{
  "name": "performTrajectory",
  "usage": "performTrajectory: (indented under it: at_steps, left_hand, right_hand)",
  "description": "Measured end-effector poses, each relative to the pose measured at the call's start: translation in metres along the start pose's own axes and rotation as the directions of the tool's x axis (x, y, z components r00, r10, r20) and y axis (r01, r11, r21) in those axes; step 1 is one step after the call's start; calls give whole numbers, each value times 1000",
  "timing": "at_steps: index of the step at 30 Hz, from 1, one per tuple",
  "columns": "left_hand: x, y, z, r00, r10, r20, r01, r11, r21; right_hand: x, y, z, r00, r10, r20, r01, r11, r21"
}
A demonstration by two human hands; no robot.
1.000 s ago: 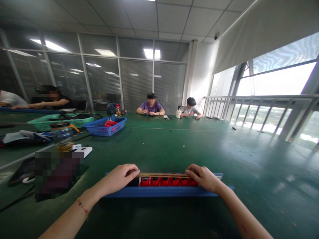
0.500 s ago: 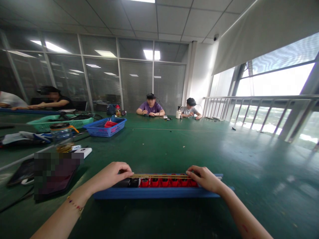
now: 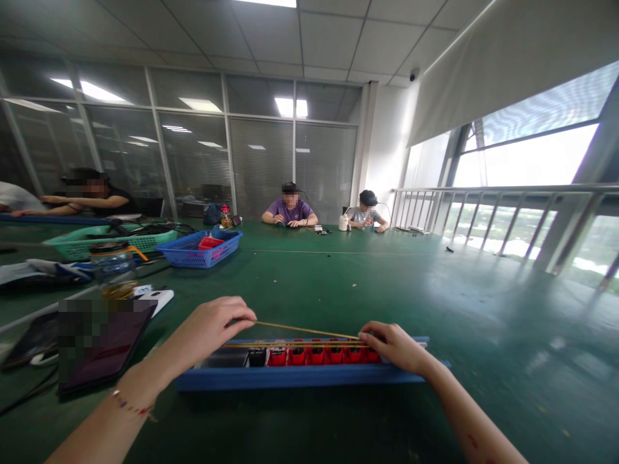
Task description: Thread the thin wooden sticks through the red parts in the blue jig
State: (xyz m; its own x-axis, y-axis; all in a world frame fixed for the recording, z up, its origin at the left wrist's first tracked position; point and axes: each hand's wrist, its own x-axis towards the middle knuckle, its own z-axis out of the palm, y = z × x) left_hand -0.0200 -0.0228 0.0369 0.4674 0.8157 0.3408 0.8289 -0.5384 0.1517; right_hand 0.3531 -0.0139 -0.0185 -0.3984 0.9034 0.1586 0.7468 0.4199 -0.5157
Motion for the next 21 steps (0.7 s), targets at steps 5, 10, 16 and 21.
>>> performTrajectory:
  at_steps: [5, 10, 16, 21]
  left_hand:
    - [4, -18, -16, 991, -26, -131, 34, 997, 63]
    - [24, -41, 4, 991, -124, -54, 124, 992, 5]
    - [54, -59, 58, 980, -134, 148, 150, 983, -104]
    - [61, -68, 90, 957, -139, 253, 183, 971, -156]
  right_hand:
    - [0, 14, -3, 1000, 11, -25, -8, 993, 119]
    - [-3, 29, -7, 999, 29, -21, -27, 994, 107]
    - [-7, 30, -11, 997, -3, 74, -5, 994, 106]
    - [-8, 28, -14, 998, -29, 64, 21, 991, 130]
